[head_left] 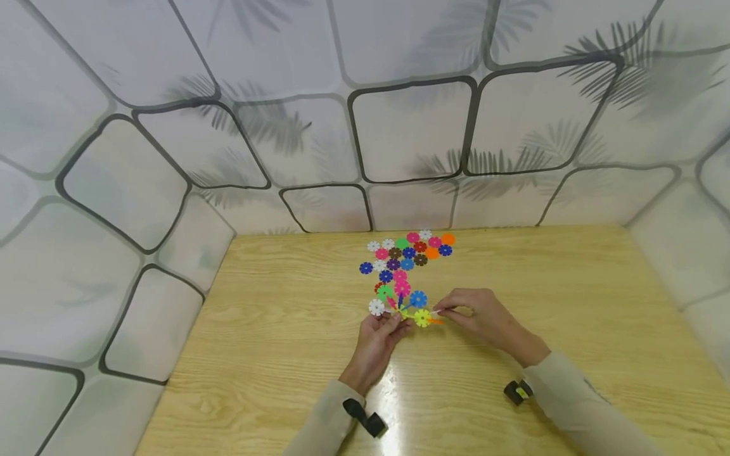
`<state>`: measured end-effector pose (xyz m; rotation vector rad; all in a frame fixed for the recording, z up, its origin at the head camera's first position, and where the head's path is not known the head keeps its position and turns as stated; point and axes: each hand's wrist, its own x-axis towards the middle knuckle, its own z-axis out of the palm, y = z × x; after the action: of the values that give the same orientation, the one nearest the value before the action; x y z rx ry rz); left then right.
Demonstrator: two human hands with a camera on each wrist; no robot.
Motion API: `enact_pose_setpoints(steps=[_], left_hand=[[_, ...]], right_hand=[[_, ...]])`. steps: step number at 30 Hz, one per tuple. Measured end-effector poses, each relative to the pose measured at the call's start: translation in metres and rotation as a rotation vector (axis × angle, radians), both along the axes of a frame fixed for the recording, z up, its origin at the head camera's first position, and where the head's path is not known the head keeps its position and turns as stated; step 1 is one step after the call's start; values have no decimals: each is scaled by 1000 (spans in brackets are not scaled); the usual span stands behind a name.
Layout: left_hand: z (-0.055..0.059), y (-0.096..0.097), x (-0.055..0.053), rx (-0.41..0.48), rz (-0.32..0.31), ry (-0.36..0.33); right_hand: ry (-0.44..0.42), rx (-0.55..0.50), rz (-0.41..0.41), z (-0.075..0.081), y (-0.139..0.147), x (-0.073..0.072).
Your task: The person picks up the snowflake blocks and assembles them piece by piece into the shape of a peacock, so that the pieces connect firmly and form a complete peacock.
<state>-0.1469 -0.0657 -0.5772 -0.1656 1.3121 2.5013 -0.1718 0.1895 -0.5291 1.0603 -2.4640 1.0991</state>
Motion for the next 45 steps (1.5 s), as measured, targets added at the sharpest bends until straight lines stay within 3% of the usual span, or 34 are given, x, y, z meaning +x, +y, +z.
enact_pose_setpoints(steps=[12,22,29,34,38,45], left_hand=[[-5,0,1,52,-7,44],[-3,-1,3,36,-18,56],[-2,0,3,25,-14,63],[-2,1,3,30,-13,63],[-3,2,3,33,-33,73],[-5,2,2,32,-41,70]], right_hand=[[61,-5,23,3,-7,-1],[55,73,48,8,-10,-2],[76,54,92,10,-12,-4],[77,58,77,12,-10,-3],[-34,58,20,15,-5,-3],[-343,-15,-102,17,-8,-15]])
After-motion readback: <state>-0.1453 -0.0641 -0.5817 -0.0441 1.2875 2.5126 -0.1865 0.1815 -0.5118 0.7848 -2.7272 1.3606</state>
